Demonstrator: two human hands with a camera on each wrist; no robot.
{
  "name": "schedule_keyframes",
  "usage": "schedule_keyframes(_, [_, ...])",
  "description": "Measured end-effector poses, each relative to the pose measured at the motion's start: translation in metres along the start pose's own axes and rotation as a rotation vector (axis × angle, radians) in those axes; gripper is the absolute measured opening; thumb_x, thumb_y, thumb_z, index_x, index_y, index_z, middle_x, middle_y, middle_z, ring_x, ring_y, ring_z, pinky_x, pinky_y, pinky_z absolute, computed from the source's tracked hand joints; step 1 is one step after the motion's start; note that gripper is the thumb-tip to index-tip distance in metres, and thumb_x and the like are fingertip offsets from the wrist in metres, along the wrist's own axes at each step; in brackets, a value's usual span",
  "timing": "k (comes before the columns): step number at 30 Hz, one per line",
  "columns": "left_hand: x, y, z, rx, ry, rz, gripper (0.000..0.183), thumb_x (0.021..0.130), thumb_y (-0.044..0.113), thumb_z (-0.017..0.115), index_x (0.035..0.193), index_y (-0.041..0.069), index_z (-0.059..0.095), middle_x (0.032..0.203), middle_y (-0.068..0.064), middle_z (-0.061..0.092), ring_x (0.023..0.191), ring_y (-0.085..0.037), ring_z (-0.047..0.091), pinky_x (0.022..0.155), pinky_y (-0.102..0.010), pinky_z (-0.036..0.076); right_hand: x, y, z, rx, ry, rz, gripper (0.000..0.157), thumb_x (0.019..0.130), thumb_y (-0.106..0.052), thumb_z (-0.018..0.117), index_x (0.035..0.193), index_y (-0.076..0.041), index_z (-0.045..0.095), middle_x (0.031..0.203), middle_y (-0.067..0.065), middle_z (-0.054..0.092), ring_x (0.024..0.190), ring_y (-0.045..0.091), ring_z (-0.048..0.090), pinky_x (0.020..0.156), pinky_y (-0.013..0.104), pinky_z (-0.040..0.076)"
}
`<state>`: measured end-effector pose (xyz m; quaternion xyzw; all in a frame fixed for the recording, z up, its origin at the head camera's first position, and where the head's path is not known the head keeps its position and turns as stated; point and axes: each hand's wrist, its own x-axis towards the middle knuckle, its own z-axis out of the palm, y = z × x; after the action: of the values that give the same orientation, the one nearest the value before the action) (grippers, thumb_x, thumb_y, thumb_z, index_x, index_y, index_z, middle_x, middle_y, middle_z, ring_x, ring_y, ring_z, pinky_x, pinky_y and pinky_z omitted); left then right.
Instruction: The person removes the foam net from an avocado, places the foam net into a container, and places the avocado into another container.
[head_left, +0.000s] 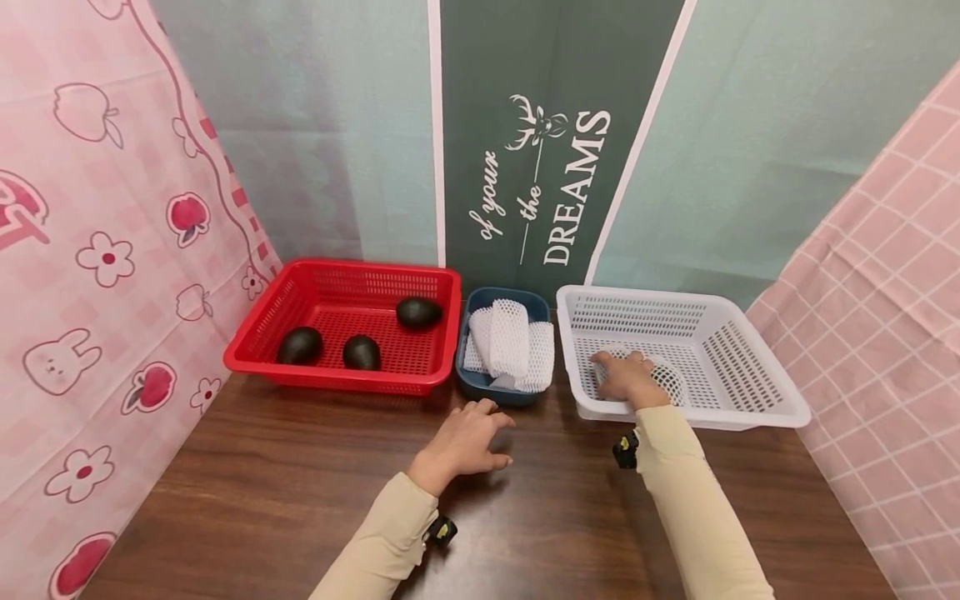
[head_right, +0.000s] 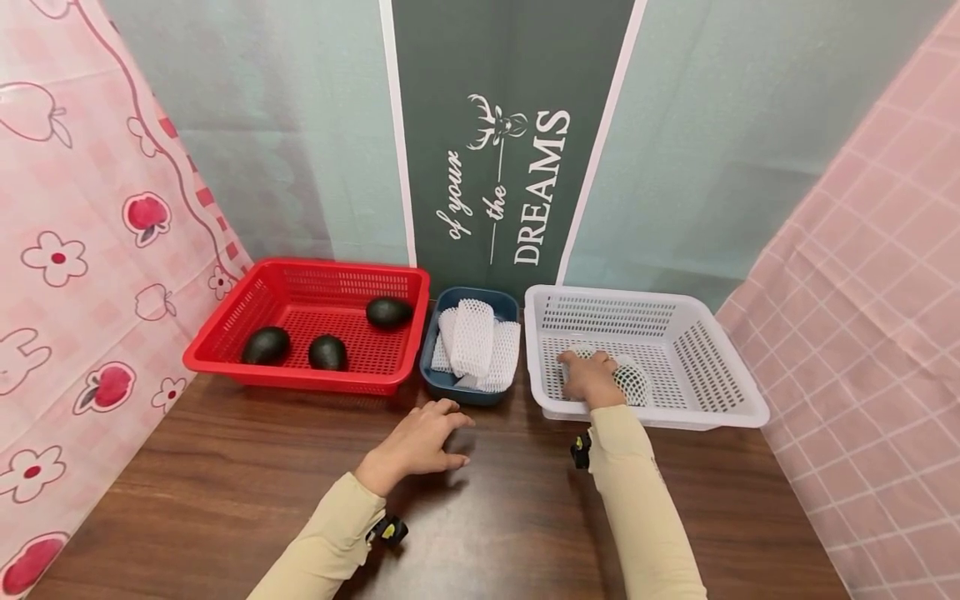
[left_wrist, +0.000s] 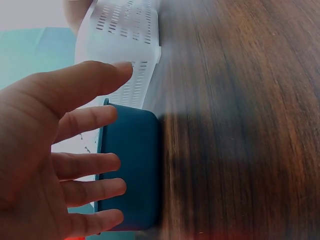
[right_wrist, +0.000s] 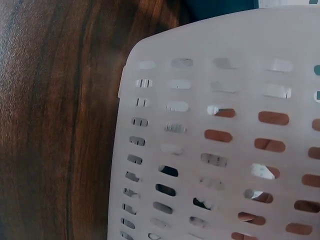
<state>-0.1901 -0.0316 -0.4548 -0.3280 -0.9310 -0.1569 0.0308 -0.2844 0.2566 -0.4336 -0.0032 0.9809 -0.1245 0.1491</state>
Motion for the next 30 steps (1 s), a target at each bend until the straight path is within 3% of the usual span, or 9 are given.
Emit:
schedule_keyframes(10, [-0.001, 0.0004, 0.0019, 0.006, -0.041, -0.015, 0.047, 0.073, 0.042, 0.075, 0.114, 0.021, 0.066, 0.114, -0.008, 0.056, 0.101, -0.025, 0.053, 0.076, -0.039, 0.043, 0.0019, 0.0047, 0.0017, 0.015, 0.043, 0.01, 0.053, 0.077, -0.01, 0.067, 0.127, -0.01, 0.049, 0.114, 0.036, 0.039, 0.1, 0.049, 0.03, 0.076, 0.058, 0.036])
schedule_keyframes(17, [-0.0015, 0.0009, 0.0012, 0.011, -0.046, -0.018, 0.047, 0.073, 0.042, 0.075, 0.114, 0.021, 0.067, 0.114, -0.007, 0.055, 0.101, -0.025, 0.053, 0.076, -0.039, 0.043, 0.0011, 0.0051, 0.0029, 0.032, 0.06, 0.024, 0.052, 0.077, -0.013, 0.068, 0.125, -0.011, 0.048, 0.111, 0.036, 0.035, 0.097, 0.049, 0.031, 0.073, 0.057, 0.038])
schedule_keyframes(23, [-0.0013, 0.0002, 0.0007, 0.004, -0.046, -0.017, 0.047, 0.073, 0.042, 0.075, 0.114, 0.021, 0.067, 0.114, -0.008, 0.055, 0.101, -0.025, 0.053, 0.076, -0.039, 0.043, -0.0008, 0.0031, 0.0001, 0.049, 0.088, 0.043, 0.042, 0.081, -0.015, 0.067, 0.116, -0.01, 0.045, 0.107, 0.037, 0.034, 0.097, 0.052, 0.035, 0.07, 0.056, 0.039])
schedule_keyframes(30, [-0.001, -0.0014, 0.0014, 0.011, -0.049, -0.019, 0.047, 0.073, 0.042, 0.075, 0.114, 0.021, 0.066, 0.113, -0.007, 0.055, 0.1, -0.025, 0.053, 0.076, -0.038, 0.043, 0.0012, 0.002, -0.0007, -0.003, 0.069, 0.021, 0.053, 0.085, -0.014, 0.06, 0.135, -0.011, 0.043, 0.119, 0.04, 0.033, 0.104, 0.056, 0.034, 0.077, 0.062, 0.037])
